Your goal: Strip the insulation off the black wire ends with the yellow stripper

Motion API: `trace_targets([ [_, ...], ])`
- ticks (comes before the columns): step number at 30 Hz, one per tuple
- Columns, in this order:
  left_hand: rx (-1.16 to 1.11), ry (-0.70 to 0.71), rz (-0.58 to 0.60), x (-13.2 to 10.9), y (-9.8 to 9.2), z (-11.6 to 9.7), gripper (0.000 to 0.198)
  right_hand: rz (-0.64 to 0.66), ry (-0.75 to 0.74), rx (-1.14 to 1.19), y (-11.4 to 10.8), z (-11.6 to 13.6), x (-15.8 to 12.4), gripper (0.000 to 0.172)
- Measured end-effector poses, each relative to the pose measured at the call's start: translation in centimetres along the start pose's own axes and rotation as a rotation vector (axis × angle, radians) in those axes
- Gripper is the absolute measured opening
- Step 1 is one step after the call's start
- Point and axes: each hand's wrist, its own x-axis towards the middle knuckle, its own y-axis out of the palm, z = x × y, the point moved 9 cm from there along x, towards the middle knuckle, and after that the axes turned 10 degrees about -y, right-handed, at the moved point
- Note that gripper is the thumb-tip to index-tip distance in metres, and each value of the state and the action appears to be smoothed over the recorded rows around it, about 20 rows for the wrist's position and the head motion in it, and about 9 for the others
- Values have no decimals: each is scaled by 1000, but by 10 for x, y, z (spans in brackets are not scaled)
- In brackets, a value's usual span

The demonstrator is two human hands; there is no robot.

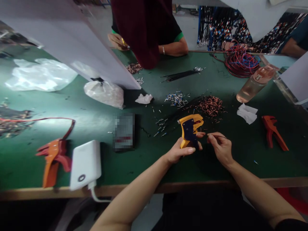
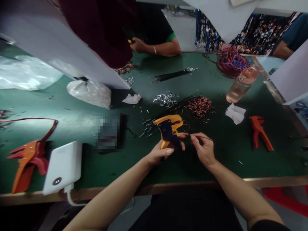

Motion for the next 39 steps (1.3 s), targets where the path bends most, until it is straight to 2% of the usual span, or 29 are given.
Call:
trace_targets([
  [4, -4, 12, -43, 1, -4, -2, 65, 43, -21, 26, 1, 4, 3, 13],
  [9, -107, 54, -126, 1, -13, -11, 59, 56, -71, 90, -6, 12, 8, 15],
  [12, -113, 44, -128, 2, -16, -10, 61, 80, -218, -10, -10, 27, 10, 15],
  [17, -22, -61, -52, 2, -10, 2, 67, 4, -582, -299, -16, 62, 5, 24],
  [20, 77, -113, -24, 2, -2, 4, 73, 17, -680, -382, -12, 71, 1, 26],
  [25, 163, -134, -41, 3, 3, 1, 75, -1, -740, -420, -9, 77, -3, 24],
  [29, 178, -138, -46, 5, 2, 3, 74, -1, -734, -420, -9, 79, -3, 21],
  [39, 103, -133, -80, 5, -2, 7, 68, 80, -764, -317, -2, 82, -7, 29],
])
